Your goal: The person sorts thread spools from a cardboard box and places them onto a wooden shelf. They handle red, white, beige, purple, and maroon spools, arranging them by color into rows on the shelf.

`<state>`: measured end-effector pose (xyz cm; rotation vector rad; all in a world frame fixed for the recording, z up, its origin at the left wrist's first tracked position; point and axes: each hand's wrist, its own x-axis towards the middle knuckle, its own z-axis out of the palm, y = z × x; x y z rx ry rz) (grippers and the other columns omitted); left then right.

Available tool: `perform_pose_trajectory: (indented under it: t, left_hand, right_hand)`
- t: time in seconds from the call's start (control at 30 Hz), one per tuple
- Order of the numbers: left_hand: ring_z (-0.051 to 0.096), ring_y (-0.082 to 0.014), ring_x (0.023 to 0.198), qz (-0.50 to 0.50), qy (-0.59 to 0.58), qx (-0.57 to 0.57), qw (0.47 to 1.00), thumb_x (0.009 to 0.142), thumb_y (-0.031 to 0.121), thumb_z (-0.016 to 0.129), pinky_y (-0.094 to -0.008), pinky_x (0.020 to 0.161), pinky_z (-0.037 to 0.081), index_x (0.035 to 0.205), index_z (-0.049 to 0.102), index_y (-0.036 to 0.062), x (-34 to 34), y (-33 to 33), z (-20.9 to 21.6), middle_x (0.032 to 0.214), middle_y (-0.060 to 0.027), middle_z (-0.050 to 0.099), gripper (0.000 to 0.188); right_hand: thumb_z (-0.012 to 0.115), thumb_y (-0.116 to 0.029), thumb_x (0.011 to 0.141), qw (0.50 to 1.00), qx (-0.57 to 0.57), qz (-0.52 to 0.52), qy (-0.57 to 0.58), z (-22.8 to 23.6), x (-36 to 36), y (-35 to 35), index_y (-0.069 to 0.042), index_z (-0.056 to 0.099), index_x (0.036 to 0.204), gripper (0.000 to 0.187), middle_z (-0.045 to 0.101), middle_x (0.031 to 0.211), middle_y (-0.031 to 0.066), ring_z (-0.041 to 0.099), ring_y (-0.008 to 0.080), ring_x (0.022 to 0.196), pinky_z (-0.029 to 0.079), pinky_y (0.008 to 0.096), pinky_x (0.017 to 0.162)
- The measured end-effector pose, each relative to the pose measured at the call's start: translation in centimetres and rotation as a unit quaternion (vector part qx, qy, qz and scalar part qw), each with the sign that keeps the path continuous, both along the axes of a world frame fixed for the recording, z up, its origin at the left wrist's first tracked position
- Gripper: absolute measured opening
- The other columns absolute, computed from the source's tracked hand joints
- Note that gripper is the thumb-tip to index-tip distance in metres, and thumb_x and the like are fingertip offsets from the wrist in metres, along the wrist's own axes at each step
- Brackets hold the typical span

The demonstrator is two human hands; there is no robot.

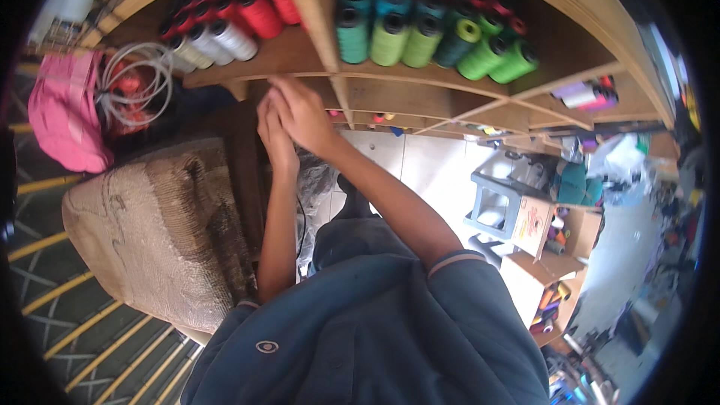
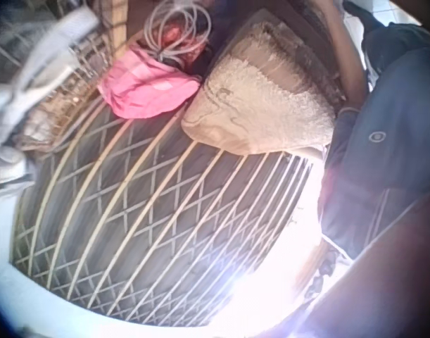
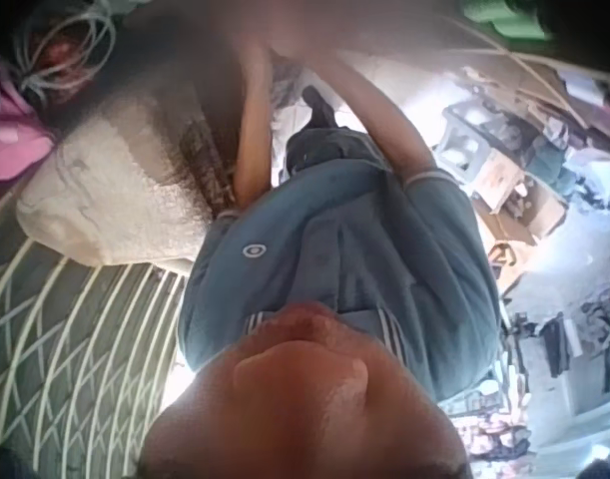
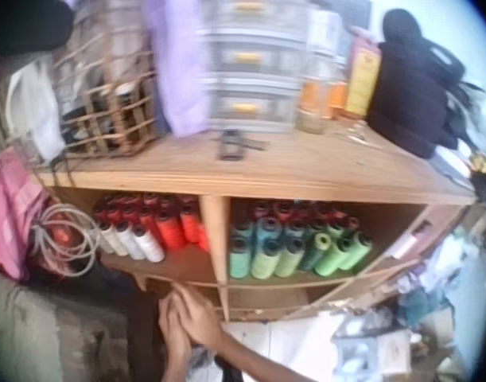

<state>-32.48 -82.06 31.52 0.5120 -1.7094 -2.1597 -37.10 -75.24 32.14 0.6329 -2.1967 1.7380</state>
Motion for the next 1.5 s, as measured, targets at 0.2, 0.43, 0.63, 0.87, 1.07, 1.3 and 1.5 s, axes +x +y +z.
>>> perform_pose_trajectory:
  t: [0.2, 0.43, 0.63, 0.87, 1.07, 1.3, 1.5]
  left_hand:
    - [0.038, -0.0257, 0.132, -0.243, -0.046, 0.394, 0.885, 0.098, 0.051, 0.034, -0.0405, 0.110, 0.030, 0.146, 0.028, 0.0109, 6.1, 11.0, -2.1, 0.145, -0.0096, 0.038, 0.063]
    - [0.036, -0.0290, 0.134, -0.470, -0.212, 0.419, 0.747, 0.099, 0.046, 0.033, -0.0478, 0.112, 0.024, 0.142, 0.033, 0.0062, 14.5, 24.1, -0.7, 0.147, -0.0158, 0.033, 0.059]
    - [0.052, -0.0258, 0.115, -0.642, -0.253, 0.170, 0.704, 0.100, 0.029, 0.042, -0.0393, 0.095, 0.044, 0.132, 0.042, 0.0030, 21.5, 34.5, -3.9, 0.122, -0.0144, 0.053, 0.042]
    - [0.056, -0.0133, 0.074, -0.699, -0.214, 0.088, 0.677, 0.098, 0.023, 0.048, -0.0305, 0.069, 0.045, 0.104, 0.056, 0.0034, 25.0, 47.2, -6.9, 0.076, -0.0030, 0.058, 0.022]
    - [0.052, -0.0115, 0.066, -0.777, -0.131, -0.025, 0.615, 0.098, 0.022, 0.048, -0.0269, 0.063, 0.041, 0.093, 0.061, 0.0015, 26.2, 58.7, -7.5, 0.072, -0.0028, 0.057, 0.024]
    - [0.055, -0.0108, 0.066, -0.828, -0.045, -0.087, 0.552, 0.094, 0.018, 0.053, -0.0274, 0.061, 0.045, 0.098, 0.063, 0.0016, 25.1, 77.1, -13.4, 0.074, -0.0042, 0.060, 0.020]
    - [0.062, -0.0325, 0.099, -0.788, 0.209, -0.397, 0.422, 0.087, 0.022, 0.062, -0.0409, 0.087, 0.047, 0.114, 0.058, -0.0012, 21.9, 89.3, -25.7, 0.105, -0.0199, 0.063, 0.036]
  right_hand:
    - [0.045, -0.024, 0.092, 0.991, 0.128, 0.023, -0.044, -1.5, 10.1, 12.7, -0.003, 0.032, 0.144, 0.057, 0.032, 0.148, 0.0200, 0.015, 0.0383, 0.142, 0.011, 0.0461, 0.116]
    - [0.048, -0.049, 0.090, 0.920, 0.378, -0.099, -0.025, -3.9, 23.3, 31.4, -0.009, 0.032, 0.145, 0.070, 0.031, 0.148, 0.0168, 0.024, 0.0345, 0.140, 0.010, 0.0541, 0.114]
    - [0.060, -0.022, 0.088, 0.896, 0.206, -0.374, -0.123, -7.2, 38.6, 43.5, -0.003, 0.054, 0.111, 0.031, 0.055, 0.113, 0.0134, 0.057, 0.0315, 0.102, 0.047, 0.0402, 0.086]
    - [0.064, -0.012, 0.086, 0.748, 0.004, -0.618, -0.241, -9.1, 52.9, 48.0, -0.003, 0.058, 0.105, 0.022, 0.062, 0.103, 0.0133, 0.066, 0.0278, 0.086, 0.052, 0.0384, 0.072]
    - [0.064, -0.005, 0.085, 0.658, -0.036, -0.716, -0.229, -10.9, 57.7, 50.7, -0.001, 0.059, 0.103, 0.019, 0.065, 0.098, 0.0134, 0.068, 0.0253, 0.082, 0.052, 0.0343, 0.071]
    - [0.060, 0.000, 0.086, 0.580, -0.062, -0.769, -0.262, -11.0, 60.1, 56.1, 0.000, 0.061, 0.099, 0.014, 0.067, 0.097, 0.0138, 0.068, 0.0260, 0.082, 0.054, 0.0324, 0.072]
    - [0.057, 0.003, 0.086, 0.527, -0.100, -0.778, -0.328, -9.6, 60.1, 61.0, 0.000, 0.063, 0.098, 0.014, 0.067, 0.096, 0.0136, 0.068, 0.0253, 0.081, 0.054, 0.0328, 0.070]
